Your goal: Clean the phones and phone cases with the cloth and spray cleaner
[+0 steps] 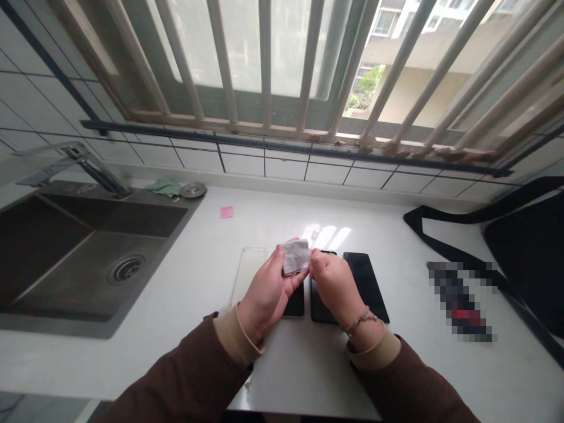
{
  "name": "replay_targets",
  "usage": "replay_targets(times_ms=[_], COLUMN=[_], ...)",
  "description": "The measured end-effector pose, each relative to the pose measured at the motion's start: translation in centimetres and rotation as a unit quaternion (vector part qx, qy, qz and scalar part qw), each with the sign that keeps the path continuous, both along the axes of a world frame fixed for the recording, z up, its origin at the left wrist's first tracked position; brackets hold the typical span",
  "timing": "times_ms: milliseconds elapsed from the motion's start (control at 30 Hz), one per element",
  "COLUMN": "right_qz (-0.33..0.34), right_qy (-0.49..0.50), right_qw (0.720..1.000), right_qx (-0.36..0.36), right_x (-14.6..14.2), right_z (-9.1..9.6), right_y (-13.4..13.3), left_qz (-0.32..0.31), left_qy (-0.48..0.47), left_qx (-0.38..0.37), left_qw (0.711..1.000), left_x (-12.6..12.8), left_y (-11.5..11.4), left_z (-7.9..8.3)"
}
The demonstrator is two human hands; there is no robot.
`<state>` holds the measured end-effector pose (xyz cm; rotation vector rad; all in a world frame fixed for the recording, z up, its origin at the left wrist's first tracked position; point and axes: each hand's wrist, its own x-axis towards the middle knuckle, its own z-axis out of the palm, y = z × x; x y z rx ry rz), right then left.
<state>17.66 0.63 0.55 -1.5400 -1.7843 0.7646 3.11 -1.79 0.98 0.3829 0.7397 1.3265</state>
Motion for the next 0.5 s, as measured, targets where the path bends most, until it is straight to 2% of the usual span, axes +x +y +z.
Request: replay_targets(times_ms=[167,267,400,500], right_qz=[-0.020,-0.031,-0.028,-0.009], right_qy=[0.037,0.127,0.306,0.369], right_qw=[0.999,0.991,0.952,0.929], right_qx=[-0.008,-0.012,-0.001,0.028], right_x=[0.3,0.5,0.7,0.7], right_z=[0.4,1.2,2.8,3.9], right_y=[-0.1,-0.2,0.0,0.3], left_qz=[-0.012,-0.026,-0.047,-0.071], left_qy=[0.008,0.035,0.037,0.006], left_qx=[0.017,0.030,0.028,0.027], left_qw=[1.000,0.999,0.998,0.997], left_x=[0.0,-0.2,-0.3,-0.4], left_y=[0.0,0.0,-0.1,-0.3], left_z=[0.2,0.2,0.2,0.5])
